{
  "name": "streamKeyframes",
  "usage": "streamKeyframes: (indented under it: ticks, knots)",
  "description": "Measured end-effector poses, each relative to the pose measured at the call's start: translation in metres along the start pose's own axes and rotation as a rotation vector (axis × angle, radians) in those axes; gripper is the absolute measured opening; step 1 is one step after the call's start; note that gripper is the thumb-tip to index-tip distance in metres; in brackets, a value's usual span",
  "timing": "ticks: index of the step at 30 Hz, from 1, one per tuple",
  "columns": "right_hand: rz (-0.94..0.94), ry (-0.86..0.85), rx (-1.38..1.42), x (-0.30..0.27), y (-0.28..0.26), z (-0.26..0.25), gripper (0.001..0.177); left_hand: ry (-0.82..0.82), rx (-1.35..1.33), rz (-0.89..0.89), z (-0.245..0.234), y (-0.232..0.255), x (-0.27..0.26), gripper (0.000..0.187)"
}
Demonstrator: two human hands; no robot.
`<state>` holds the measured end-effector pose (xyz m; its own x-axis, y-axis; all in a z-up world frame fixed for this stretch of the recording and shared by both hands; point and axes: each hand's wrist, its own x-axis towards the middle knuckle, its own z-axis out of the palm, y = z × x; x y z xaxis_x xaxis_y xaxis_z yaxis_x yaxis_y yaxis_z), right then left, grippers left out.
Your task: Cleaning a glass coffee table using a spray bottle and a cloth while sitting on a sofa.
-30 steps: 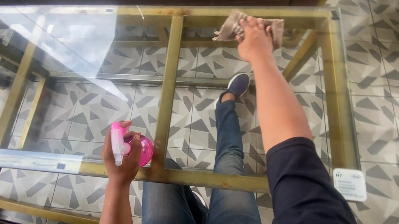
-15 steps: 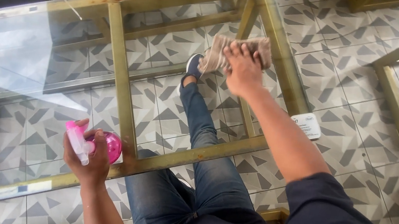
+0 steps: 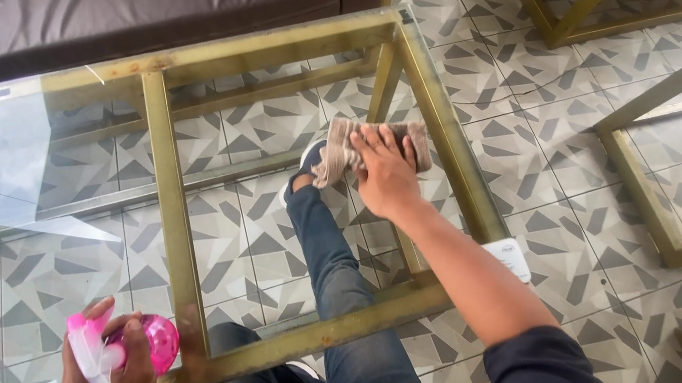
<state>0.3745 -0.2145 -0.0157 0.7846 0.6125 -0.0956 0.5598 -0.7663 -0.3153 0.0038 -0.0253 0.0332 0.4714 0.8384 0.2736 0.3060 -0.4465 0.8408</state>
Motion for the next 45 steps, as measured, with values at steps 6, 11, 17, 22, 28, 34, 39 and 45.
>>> streamKeyframes:
  ticks: [6, 11, 17, 22, 28, 34, 39, 45]
  knots:
    - [0.181, -0.018, 0.032, 0.106, 0.002, -0.044, 0.06, 0.033, -0.239, -0.045, 0.015, -0.062, 0.003, 0.045]
    - [0.261, 0.013, 0.037, 0.174, 0.017, -0.072, 0.063, 0.085, -0.169, -0.014, 0.03, -0.065, 0.014, 0.039]
    - [0.379, 0.067, 0.102, 0.201, 0.032, -0.075, 0.058, 0.092, -0.044, 0.01, 0.026, -0.011, 0.024, 0.032]
    - [0.335, -0.006, -0.001, 0.143, 0.029, -0.061, 0.057, 0.048, -0.094, 0.192, 0.019, -0.039, 0.024, 0.027]
    - [0.212, -0.047, -0.063, 0.052, 0.03, -0.016, 0.056, 0.038, -0.138, 0.22, 0.014, -0.036, 0.029, 0.031]
    - [-0.03, 0.026, -0.137, -0.076, -0.022, 0.024, 0.066, -0.073, -0.224, 0.284, -0.002, -0.027, 0.021, 0.049]
    - [-0.234, -0.031, -0.133, -0.152, -0.087, 0.043, 0.077, -0.15, -0.098, 0.359, -0.014, -0.021, 0.008, 0.046]
    - [-0.37, -0.127, -0.003, -0.118, -0.107, 0.056, 0.076, -0.106, -0.123, 0.276, -0.012, -0.03, 0.0, 0.042]
